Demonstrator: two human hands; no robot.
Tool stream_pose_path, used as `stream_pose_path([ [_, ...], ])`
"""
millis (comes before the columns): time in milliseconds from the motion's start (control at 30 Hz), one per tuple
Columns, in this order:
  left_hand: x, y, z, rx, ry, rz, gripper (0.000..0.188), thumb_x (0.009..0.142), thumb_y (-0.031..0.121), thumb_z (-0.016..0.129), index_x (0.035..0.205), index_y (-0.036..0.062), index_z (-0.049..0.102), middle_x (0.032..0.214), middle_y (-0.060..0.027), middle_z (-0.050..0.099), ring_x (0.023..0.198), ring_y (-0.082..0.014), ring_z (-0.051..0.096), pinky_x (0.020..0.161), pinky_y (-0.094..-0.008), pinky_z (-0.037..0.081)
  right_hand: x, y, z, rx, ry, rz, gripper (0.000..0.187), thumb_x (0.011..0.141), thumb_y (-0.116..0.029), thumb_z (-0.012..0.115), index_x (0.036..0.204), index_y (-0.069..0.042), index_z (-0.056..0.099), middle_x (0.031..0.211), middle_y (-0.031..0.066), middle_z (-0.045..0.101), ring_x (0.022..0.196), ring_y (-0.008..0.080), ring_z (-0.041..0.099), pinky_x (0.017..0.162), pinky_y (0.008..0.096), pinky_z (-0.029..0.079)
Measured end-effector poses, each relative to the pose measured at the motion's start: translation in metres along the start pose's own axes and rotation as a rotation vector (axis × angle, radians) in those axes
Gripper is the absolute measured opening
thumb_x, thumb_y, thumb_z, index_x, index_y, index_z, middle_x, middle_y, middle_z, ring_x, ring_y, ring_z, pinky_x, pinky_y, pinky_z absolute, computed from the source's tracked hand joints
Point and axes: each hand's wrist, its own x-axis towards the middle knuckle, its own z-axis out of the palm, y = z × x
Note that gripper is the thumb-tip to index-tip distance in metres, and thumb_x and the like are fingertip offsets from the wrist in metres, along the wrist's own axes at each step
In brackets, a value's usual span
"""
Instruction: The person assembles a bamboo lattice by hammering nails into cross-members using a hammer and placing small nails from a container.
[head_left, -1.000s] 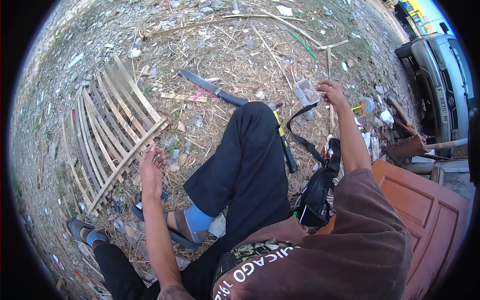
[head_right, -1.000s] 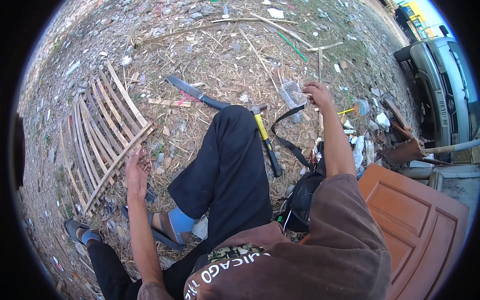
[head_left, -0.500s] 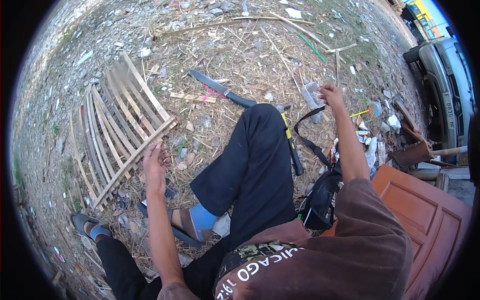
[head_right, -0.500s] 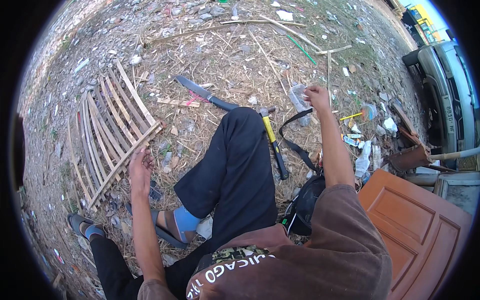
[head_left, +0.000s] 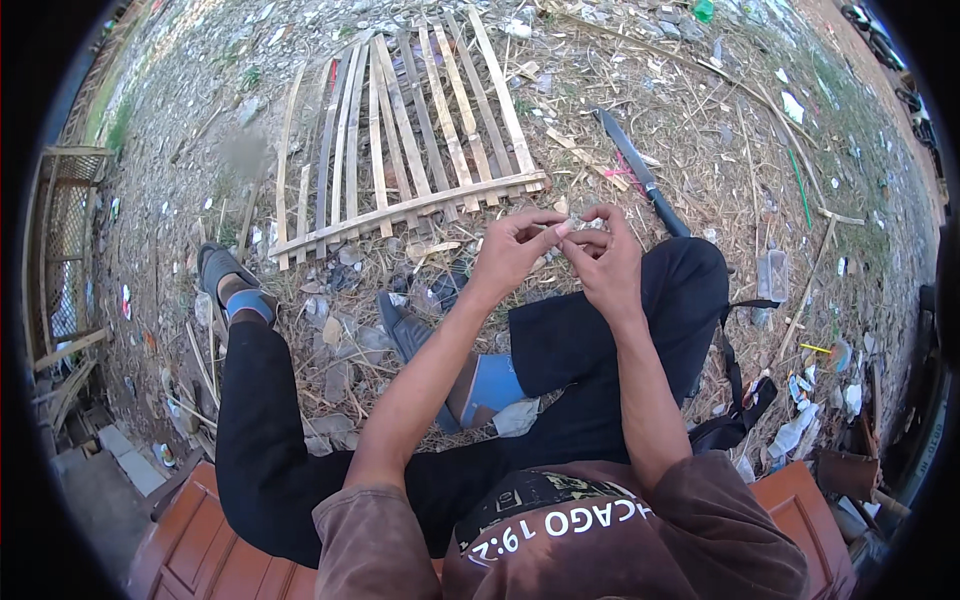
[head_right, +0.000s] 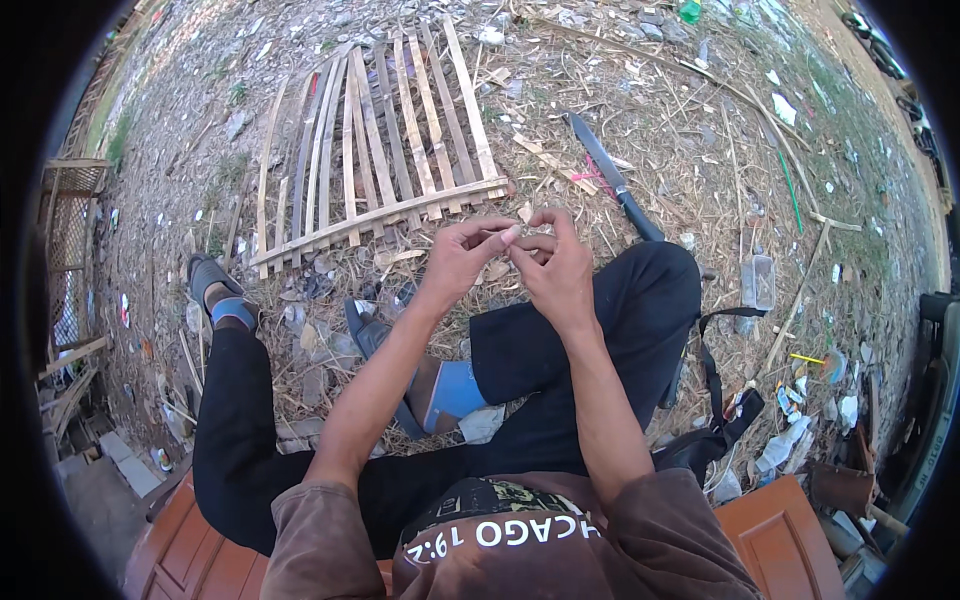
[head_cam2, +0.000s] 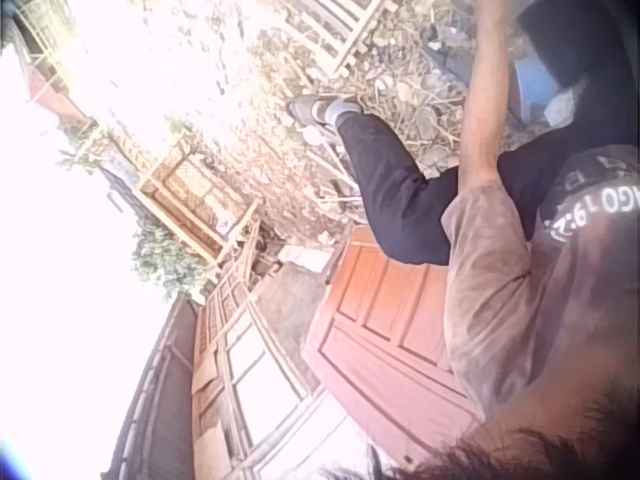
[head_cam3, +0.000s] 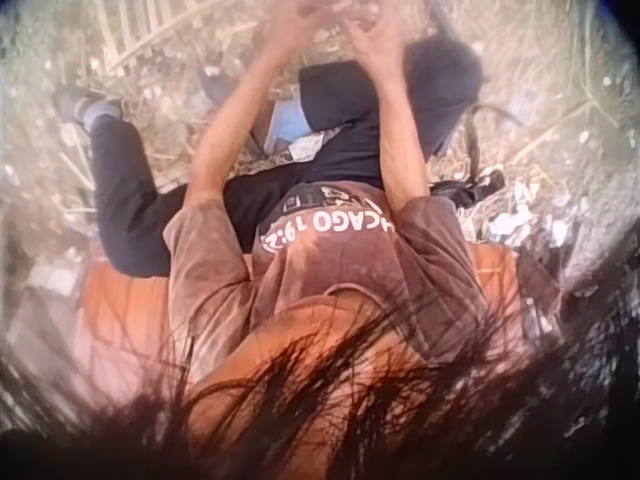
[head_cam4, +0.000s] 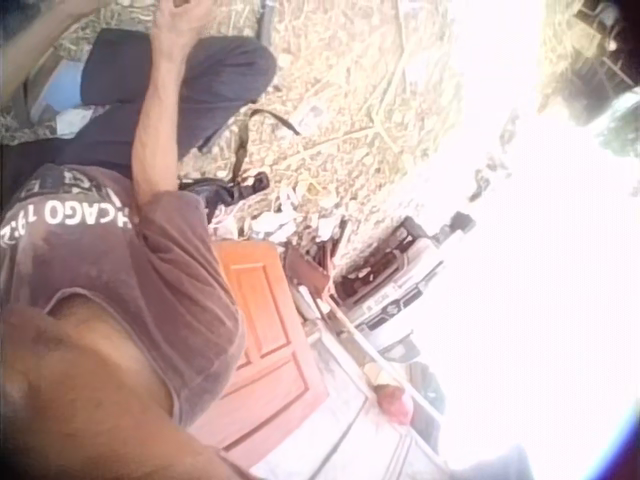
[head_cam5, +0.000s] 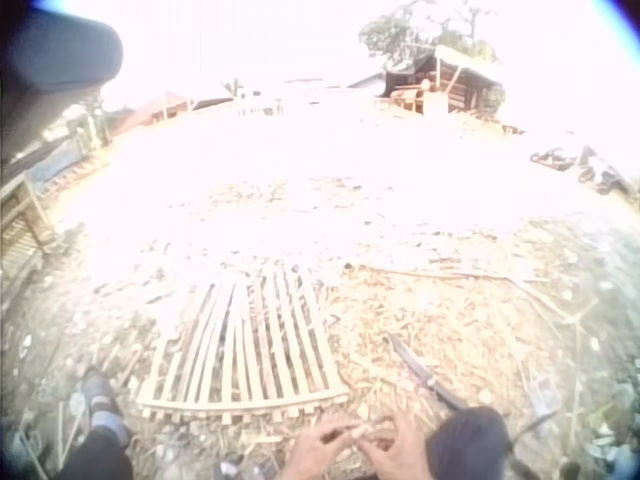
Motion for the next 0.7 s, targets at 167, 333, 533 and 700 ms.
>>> stream_pose_path([
  [167,-0.001,-0.006,0.009,0.113,0.057,0.246,0.024,0.092,0.017,0.075,0.110,-0.0003,0.074,0.098,-0.0029,0.070,0.087,-0.0095,0.064,0.077,-0.0252,0.052,0.003,0.009,-0.008,-0.162,0.004,-0.017,0.035,0.085,-0.007,0.076,0.111,-0.002,0.053,0.079,0.0105,0.074,0.055,0.0061,0.060,0.050,0.0247,0.046],
  [333,0.011,-0.020,0.001,-0.020,0.169,0.153,0.020,0.092,0.015,0.076,0.103,-0.0002,0.074,0.094,-0.0011,0.070,0.083,-0.0066,0.061,0.073,-0.0230,0.049,-0.005,-0.001,-0.019,-0.268,-0.020,-0.175,0.032,0.085,-0.005,0.076,0.112,-0.001,0.058,0.096,0.0134,0.075,0.066,0.0091,0.065,0.058,0.0247,0.049],
  [533,0.043,-0.016,-0.063,0.097,0.532,0.253,0.021,0.089,0.021,0.079,0.097,0.0009,0.076,0.078,0.0008,0.068,0.070,-0.0048,0.056,0.061,-0.0223,0.044,-0.047,0.016,-0.134,-0.273,0.481,-0.206,0.020,0.095,-0.008,0.068,0.112,-0.001,0.062,0.092,0.0020,0.067,0.081,0.0076,0.061,0.071,0.0232,0.048],
  [700,0.066,-0.028,-0.084,0.535,0.606,0.198,0.023,0.087,0.023,0.080,0.099,0.0034,0.077,0.082,-0.0043,0.074,0.076,-0.0108,0.065,0.074,-0.0278,0.049,-0.104,0.078,-0.201,-0.636,0.567,0.123,0.031,0.094,-0.013,0.067,0.120,0.002,0.058,0.108,0.0127,0.062,0.096,0.0223,0.062,0.082,0.0341,0.050],
])
